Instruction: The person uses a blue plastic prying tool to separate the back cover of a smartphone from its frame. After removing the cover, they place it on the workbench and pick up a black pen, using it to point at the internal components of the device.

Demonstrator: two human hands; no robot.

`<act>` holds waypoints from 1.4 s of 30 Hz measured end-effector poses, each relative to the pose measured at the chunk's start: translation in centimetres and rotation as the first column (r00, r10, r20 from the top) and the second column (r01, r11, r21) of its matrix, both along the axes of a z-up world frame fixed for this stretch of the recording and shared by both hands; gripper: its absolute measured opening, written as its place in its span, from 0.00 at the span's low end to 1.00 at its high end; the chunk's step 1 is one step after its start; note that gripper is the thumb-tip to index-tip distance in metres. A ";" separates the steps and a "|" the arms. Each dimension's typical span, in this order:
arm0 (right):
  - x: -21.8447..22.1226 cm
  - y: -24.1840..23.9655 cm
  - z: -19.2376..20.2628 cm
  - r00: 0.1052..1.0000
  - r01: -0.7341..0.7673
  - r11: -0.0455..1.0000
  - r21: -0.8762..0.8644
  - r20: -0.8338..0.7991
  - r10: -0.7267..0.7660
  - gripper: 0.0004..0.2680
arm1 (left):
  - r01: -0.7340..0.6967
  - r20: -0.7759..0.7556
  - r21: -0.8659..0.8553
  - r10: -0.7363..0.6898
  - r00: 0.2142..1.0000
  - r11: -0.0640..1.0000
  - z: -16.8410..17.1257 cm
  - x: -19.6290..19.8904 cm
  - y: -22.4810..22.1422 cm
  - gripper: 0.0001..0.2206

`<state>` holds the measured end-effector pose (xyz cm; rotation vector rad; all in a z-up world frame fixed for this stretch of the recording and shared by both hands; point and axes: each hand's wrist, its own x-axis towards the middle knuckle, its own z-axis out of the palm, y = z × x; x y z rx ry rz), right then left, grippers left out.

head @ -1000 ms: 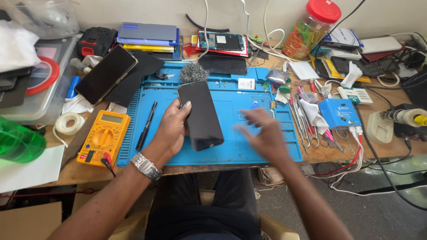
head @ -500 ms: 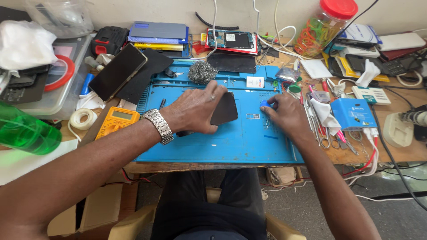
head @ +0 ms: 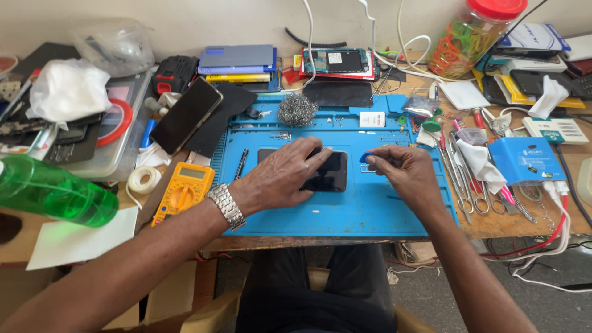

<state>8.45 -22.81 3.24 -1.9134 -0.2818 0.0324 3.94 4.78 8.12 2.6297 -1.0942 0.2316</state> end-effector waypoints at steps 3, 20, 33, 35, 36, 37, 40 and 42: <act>0.3 0.9 0.2 1.000 0.008 1.000 0.025 -0.018 -0.008 0.07 | -0.016 -0.022 -0.008 0.016 1.000 1.000 0.2 0.0 0.0 0.39; -3.2 3.7 0.2 0.997 0.051 0.987 -0.153 -0.057 -0.060 0.10 | -0.199 -0.312 0.089 0.217 0.925 0.976 -1.2 0.8 0.2 0.38; -3.5 3.6 -0.5 0.994 0.091 0.980 -0.177 -0.038 -0.099 0.10 | -0.193 -0.337 0.081 0.209 0.918 0.978 -0.5 0.8 -0.3 0.38; -3.5 3.6 -0.5 0.995 0.084 0.985 -0.152 -0.032 -0.090 0.10 | -0.194 -0.336 0.081 0.210 0.918 0.978 -0.2 0.7 -0.5 0.38; -3.4 3.5 -0.5 0.996 0.085 0.986 -0.140 -0.029 -0.090 0.10 | -0.189 -0.328 0.073 0.202 0.923 0.979 -0.1 0.7 -0.7 0.37; -3.5 3.5 -0.4 0.995 0.082 0.986 -0.145 -0.038 -0.088 0.10 | -0.184 -0.320 0.064 0.195 0.927 0.981 0.1 0.6 -0.8 0.37; -3.6 3.5 -0.5 0.996 0.087 0.983 -0.159 -0.016 -0.090 0.10 | -0.202 -0.335 0.086 0.219 0.916 0.976 0.6 0.6 -1.1 0.37; -3.6 3.8 -0.5 0.993 0.108 0.981 -0.159 0.059 -0.100 0.10 | -0.191 -0.313 0.074 0.204 0.927 0.979 0.7 0.4 -1.4 0.36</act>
